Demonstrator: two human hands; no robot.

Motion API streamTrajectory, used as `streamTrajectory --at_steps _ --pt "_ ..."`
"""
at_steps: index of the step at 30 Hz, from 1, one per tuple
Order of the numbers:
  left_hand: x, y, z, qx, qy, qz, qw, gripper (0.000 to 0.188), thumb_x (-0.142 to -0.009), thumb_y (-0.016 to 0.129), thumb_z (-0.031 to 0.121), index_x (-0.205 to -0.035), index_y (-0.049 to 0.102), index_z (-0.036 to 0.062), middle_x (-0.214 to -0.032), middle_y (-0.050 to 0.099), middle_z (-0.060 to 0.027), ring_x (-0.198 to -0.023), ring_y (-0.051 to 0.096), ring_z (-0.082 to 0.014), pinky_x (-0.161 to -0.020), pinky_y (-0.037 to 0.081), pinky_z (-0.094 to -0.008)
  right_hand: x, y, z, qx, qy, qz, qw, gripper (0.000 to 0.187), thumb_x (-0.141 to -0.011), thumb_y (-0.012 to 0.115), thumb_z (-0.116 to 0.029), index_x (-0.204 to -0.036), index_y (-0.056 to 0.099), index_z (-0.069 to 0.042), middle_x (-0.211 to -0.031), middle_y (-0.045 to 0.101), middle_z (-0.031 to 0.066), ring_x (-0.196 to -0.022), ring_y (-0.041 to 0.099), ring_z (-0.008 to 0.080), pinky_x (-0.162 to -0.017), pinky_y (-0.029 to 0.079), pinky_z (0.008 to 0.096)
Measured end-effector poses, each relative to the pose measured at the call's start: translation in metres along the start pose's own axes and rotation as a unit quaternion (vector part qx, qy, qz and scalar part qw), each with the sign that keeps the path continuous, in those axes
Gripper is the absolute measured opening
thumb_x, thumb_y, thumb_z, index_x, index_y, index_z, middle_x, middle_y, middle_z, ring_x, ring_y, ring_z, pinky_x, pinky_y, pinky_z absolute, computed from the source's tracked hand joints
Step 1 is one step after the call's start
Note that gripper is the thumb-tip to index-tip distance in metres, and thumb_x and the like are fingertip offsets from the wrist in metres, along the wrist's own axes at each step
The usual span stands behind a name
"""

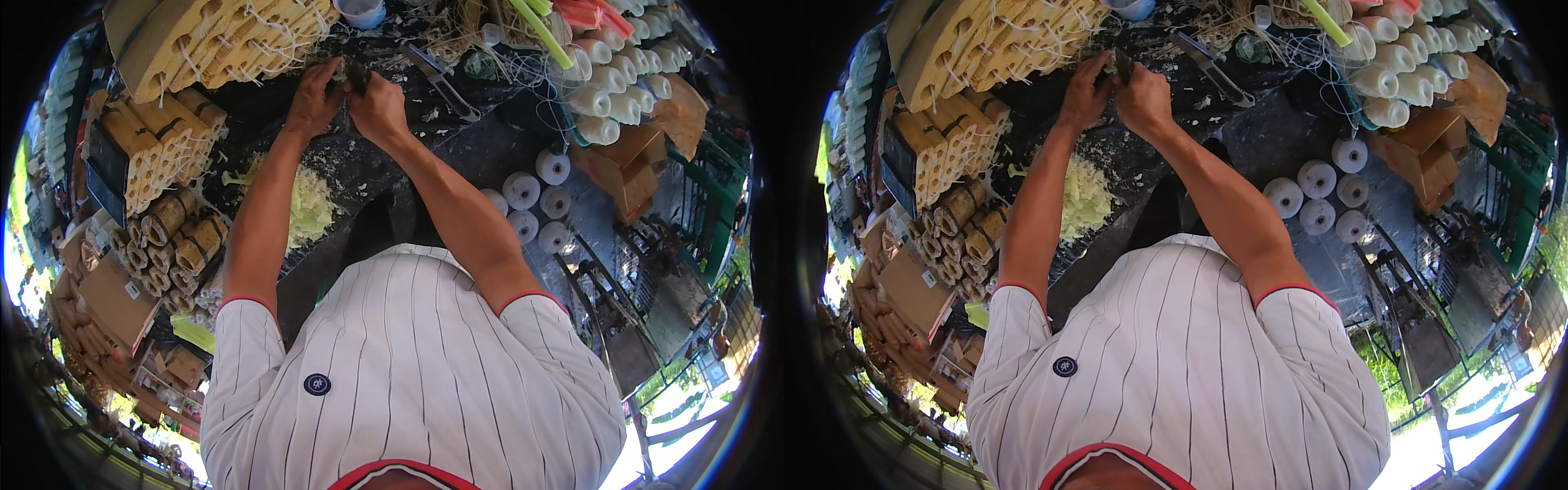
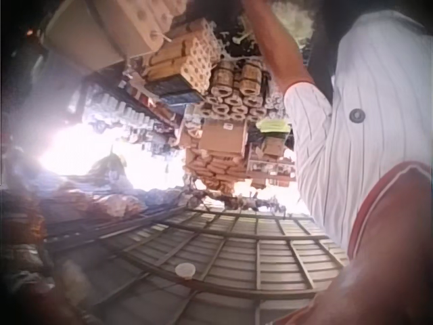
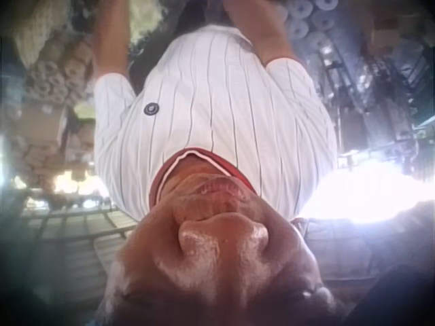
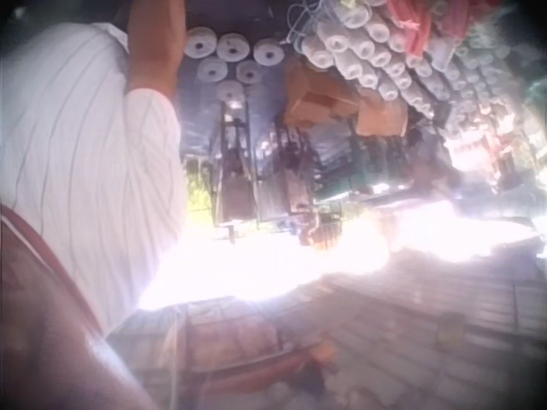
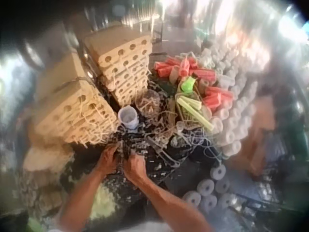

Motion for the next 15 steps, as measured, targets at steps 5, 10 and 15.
streamTrajectory --at_steps 5,10,15 --pt "-0.006 -0.005 -0.013 0.024 -0.027 0.008 0.999 0.038 -0.097 0.072 0.009 -0.134 0.067 0.0029 -0.125 0.071 -0.0196 -0.116 0.069 -0.0411 -0.101 0.055 -0.0483 -0.004 -0.004 -0.011 -0.004 -0.011 -0.035 0.999 0.028 -0.092 0.069 -0.019 -0.109 0.066 0.003 -0.094 0.073 0.0325 -0.094 0.071 0.0522 -0.083 0.056 0.0578" --pt "-0.01 0.004 -0.011 0.003 -0.101 -0.006 0.995 0.032 -0.095 0.074 0.006 -0.126 0.069 0.0019 -0.122 0.071 -0.0194 -0.113 0.068 -0.0408 -0.097 0.055 -0.0487 -0.013 -0.015 0.04 -0.115 0.175 -0.077 0.975 0.035 -0.087 0.085 -0.016 -0.11 0.069 0.005 -0.087 0.073 0.0134 -0.078 0.07 0.0279 -0.071 0.054 0.0433" --pt "-0.006 0.007 0.004 -0.139 0.036 0.027 0.989 0.038 -0.092 0.08 0.015 -0.127 0.069 0.0064 -0.119 0.068 -0.0153 -0.115 0.064 -0.0387 -0.096 0.054 -0.0497 -0.033 -0.037 0.059 -0.185 0.156 -0.048 0.969 0.038 -0.089 0.086 -0.013 -0.118 0.07 0.006 -0.098 0.071 0.0086 -0.082 0.066 0.0194 -0.071 0.053 0.0394"
Point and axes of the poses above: each hand's wrist, its own x-axis away from the middle knuckle, its own y-axis out of the palm, z = x × y, the point moved 4 cm from there along -x, towards the middle knuckle
